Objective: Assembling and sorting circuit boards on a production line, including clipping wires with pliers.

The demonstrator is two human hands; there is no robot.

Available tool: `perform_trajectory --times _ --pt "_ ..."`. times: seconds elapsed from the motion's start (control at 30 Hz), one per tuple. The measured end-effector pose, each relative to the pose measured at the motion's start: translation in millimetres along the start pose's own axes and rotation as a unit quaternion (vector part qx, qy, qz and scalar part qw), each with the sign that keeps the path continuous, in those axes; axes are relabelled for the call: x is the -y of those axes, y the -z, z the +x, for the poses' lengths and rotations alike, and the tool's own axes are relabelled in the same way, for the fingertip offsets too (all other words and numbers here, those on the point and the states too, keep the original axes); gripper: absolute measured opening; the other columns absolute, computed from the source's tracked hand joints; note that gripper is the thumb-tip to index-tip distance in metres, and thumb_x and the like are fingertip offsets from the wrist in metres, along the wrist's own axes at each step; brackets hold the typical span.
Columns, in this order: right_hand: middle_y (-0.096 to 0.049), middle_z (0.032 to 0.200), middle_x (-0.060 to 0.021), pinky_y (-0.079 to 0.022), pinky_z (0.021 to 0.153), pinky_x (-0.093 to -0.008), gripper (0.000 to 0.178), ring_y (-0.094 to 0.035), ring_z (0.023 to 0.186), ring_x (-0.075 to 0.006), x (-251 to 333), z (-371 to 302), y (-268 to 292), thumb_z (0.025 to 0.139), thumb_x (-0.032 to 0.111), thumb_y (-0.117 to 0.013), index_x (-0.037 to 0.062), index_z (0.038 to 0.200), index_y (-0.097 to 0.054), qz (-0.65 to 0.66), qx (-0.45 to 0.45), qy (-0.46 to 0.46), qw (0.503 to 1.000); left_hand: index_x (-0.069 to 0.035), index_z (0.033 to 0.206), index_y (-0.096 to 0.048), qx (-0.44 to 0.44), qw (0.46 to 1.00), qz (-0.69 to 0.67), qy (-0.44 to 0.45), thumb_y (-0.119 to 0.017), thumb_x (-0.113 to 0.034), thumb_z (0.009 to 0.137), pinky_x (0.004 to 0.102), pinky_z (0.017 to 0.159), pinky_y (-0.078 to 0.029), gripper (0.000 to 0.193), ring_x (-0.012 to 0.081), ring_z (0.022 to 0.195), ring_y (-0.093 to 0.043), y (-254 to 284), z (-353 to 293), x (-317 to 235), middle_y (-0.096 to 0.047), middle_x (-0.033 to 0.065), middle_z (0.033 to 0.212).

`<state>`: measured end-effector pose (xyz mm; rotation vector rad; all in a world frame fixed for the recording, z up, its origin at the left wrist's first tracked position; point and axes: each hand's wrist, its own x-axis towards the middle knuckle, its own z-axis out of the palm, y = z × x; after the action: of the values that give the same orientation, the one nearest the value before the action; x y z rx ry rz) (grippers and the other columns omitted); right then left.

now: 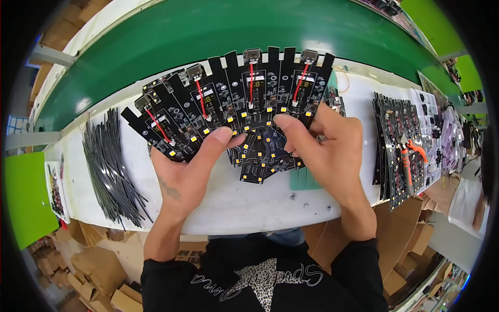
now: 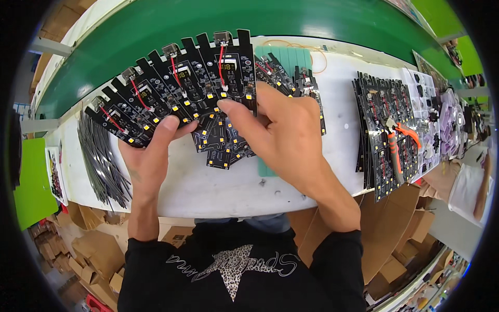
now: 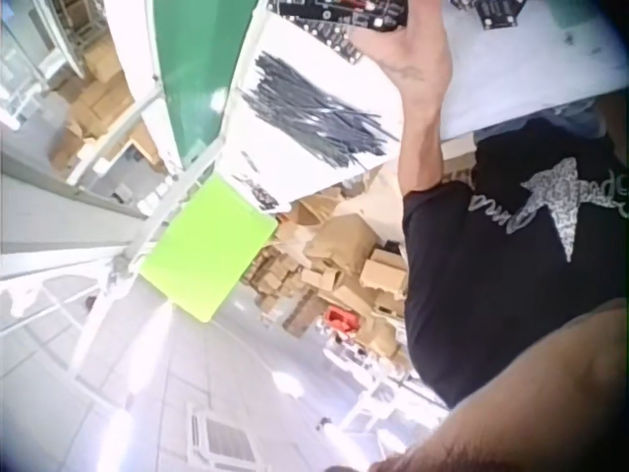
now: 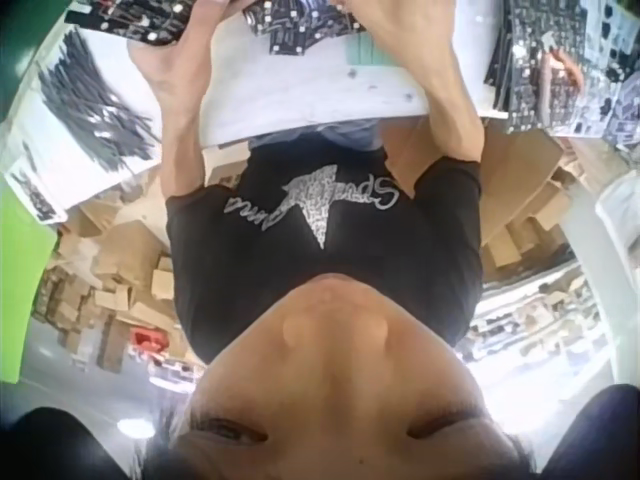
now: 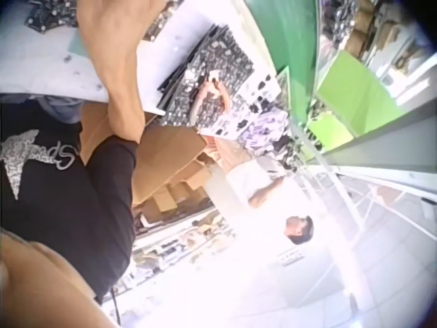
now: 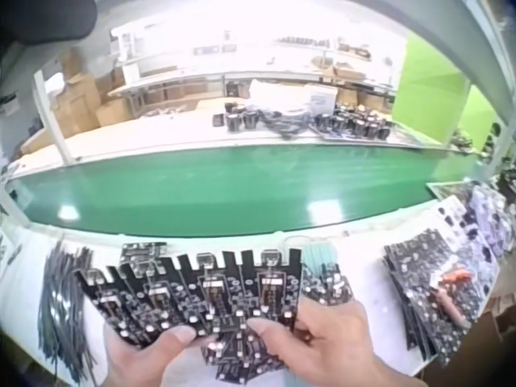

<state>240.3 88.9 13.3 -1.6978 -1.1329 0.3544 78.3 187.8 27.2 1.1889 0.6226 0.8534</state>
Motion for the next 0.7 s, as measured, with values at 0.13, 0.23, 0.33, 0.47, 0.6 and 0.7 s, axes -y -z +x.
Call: perform_trajectory --times 0.13,0.23,0.33,0.47,0.6,0.7 --pt "-0.048 0.044 -0.0056 -0.031 0.036 -0.0272 0.029 -0.044 0.034 -0.0137 -2.1 3.4 -4.8 0.080 0.012 -0.071 0.0010 0.062 -0.051 -0.071 -0.043 0.042 0.996 0.004 0.097 -0.065 0.034 0.966 0.233 -0.108 -0.068 0.000 0.082 0.0233 0.067 -0.048 0.016 0.0111 0.076 -0.062 5.3 -11.7 15.9 -0.068 0.0064 0.087" --pt "-0.054 0.049 -0.0010 -0.036 0.039 -0.0224 0.017 -0.047 0.041 -0.0048 11.9 8.3 0.7 0.084 0.012 -0.068 -0.0010 0.075 -0.062 0.103 -0.017 -0.082 0.991 0.007 0.104 -0.060 -0.006 1.000 0.020 0.009 -0.060 0.002 0.086 0.0315 0.076 -0.057 0.019 0.0175 0.083 -0.065 -3.1 -7.9 -3.8 -0.067 0.0116 0.096" --pt "-0.059 0.063 0.0009 -0.038 0.047 -0.0178 0.015 -0.050 0.054 -0.0016 13.6 6.5 11.6 0.085 0.012 -0.068 -0.0023 0.086 -0.064 0.233 0.038 -0.083 0.968 0.008 0.107 -0.059 0.038 0.995 -0.045 0.077 -0.059 0.002 0.087 0.0339 0.075 -0.059 0.021 0.0190 0.088 -0.064 4.3 -1.3 0.5 -0.065 0.0122 0.100" --pt "-0.059 0.080 0.0005 -0.041 0.054 -0.0176 0.018 -0.050 0.065 -0.0014 -2.2 5.8 5.2 0.079 0.009 -0.073 -0.0003 0.087 -0.060 0.217 0.107 -0.025 0.970 0.007 0.107 -0.059 0.083 0.992 -0.054 0.082 -0.059 0.000 0.087 0.0340 0.075 -0.059 0.021 0.0192 0.089 -0.064 4.1 -1.7 0.6 -0.065 0.0127 0.101" --pt "-0.064 0.091 -0.0034 -0.043 0.057 -0.0173 0.023 -0.056 0.072 -0.0035 15.2 4.6 0.0 0.078 0.007 -0.074 0.0002 0.092 -0.058 0.375 0.115 -0.109 0.914 0.007 0.106 -0.060 0.118 0.989 -0.033 0.082 -0.060 0.001 0.086 0.0294 0.071 -0.057 0.020 0.0169 0.082 -0.065 9.2 -4.4 1.9 -0.067 0.0117 0.096" --pt "-0.066 0.078 -0.0037 -0.042 0.051 -0.0187 0.024 -0.057 0.063 -0.0040 18.0 3.1 9.0 0.079 0.008 -0.073 -0.0016 0.097 -0.061 0.266 0.156 -0.140 0.941 0.006 0.100 -0.062 0.096 0.992 -0.001 0.080 -0.061 0.001 0.085 0.0276 0.070 -0.055 0.016 0.0135 0.077 -0.064 6.8 -4.5 1.0 -0.067 0.0109 0.091"
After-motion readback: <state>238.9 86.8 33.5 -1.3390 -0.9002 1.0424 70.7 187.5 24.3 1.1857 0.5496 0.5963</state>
